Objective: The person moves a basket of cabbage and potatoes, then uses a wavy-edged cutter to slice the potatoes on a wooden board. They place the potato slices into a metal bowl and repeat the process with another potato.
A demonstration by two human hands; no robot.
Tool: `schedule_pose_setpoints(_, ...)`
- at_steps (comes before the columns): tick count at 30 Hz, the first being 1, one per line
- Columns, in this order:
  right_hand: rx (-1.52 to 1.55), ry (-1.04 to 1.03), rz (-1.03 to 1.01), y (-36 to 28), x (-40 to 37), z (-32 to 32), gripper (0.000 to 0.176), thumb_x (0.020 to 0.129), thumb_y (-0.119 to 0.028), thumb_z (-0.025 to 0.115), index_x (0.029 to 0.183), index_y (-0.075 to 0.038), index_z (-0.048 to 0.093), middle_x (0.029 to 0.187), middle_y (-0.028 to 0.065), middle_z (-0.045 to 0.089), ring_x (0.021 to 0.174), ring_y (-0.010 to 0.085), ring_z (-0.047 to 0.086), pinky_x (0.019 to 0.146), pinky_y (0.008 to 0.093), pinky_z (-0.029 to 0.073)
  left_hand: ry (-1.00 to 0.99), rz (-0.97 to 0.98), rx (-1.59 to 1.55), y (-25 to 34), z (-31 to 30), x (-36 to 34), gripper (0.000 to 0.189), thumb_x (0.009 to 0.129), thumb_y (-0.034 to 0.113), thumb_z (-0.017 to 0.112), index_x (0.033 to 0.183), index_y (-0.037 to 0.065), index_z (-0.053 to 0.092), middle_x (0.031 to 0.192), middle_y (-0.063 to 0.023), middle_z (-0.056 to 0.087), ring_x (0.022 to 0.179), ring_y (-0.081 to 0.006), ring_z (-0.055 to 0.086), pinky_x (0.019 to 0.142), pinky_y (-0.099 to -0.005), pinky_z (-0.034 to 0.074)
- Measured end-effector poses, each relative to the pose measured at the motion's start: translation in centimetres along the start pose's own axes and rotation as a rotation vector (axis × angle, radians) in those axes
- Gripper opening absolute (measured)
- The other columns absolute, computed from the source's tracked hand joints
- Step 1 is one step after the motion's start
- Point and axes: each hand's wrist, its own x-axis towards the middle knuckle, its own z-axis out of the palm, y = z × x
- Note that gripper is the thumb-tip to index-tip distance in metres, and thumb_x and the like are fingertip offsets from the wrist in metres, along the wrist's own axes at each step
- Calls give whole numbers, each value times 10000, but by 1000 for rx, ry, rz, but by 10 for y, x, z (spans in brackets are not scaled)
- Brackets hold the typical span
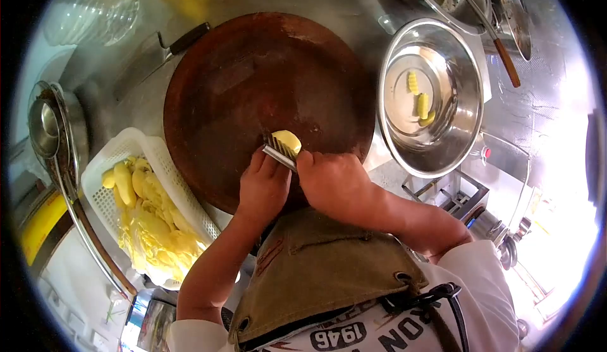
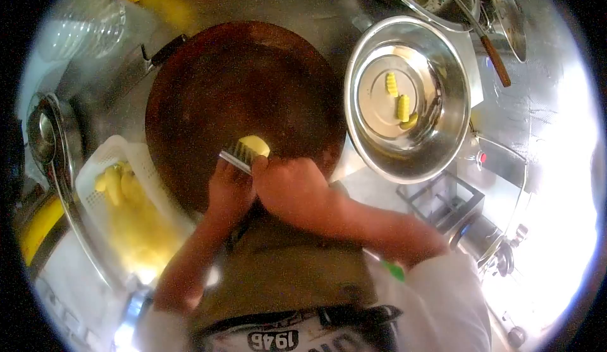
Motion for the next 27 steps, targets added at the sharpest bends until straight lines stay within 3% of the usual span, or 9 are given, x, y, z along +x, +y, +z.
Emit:
schedule_pose_setpoints(9, -45, -149, 56, 11, 15, 11, 136, 824, -129, 560, 801, -9, 499, 538, 119, 592, 456, 285, 614, 395, 403, 475, 50, 57, 38, -2, -3, -2, 223, 766, 19, 641, 988, 14, 654, 1082, -96, 606, 1012, -293, 591, 798, -343, 546)
schedule_pose_setpoints(12, -62, -174, 288, 11, 12, 3, 176, 855, -154, 567, 792, -6, 494, 546, 127, 588, 470, 301, 614, 413, 419, 481, 161, 80, -48, -11, -1, -13, 254, 736, -35, 671, 988, -15, 641, 1065, -118, 600, 976, -297, 601, 785, -362, 545)
schedule_pose_setpoints(15, 2, -263, 172, -2, 6, -11, 173, 848, -119, 505, 927, 35, 506, 676, 176, 662, 580, 311, 680, 487, 430, 540, 194, 90, -102, -15, 0, -26, 266, 711, -55, 684, 971, -17, 644, 1067, -124, 596, 954, -303, 604, 774, -370, 547)
schedule_pose_setpoints(19, 61, -158, 73, -11, 5, -5, 158, 843, -118, 508, 897, 30, 504, 665, 168, 652, 532, 310, 658, 453, 431, 523, 231, 129, -108, -12, -3, -14, 250, 696, -44, 688, 941, -8, 654, 1050, -125, 594, 945, -308, 600, 761, -372, 547)
schedule_pose_setpoints(27, -44, -202, 55, -16, 5, 3, 197, 835, -124, 517, 936, 45, 537, 681, 153, 653, 532, 294, 656, 449, 415, 520, 194, 90, -147, -17, 9, -16, 259, 680, -35, 682, 935, 6, 655, 1028, -126, 593, 957, -320, 592, 758, -370, 546)
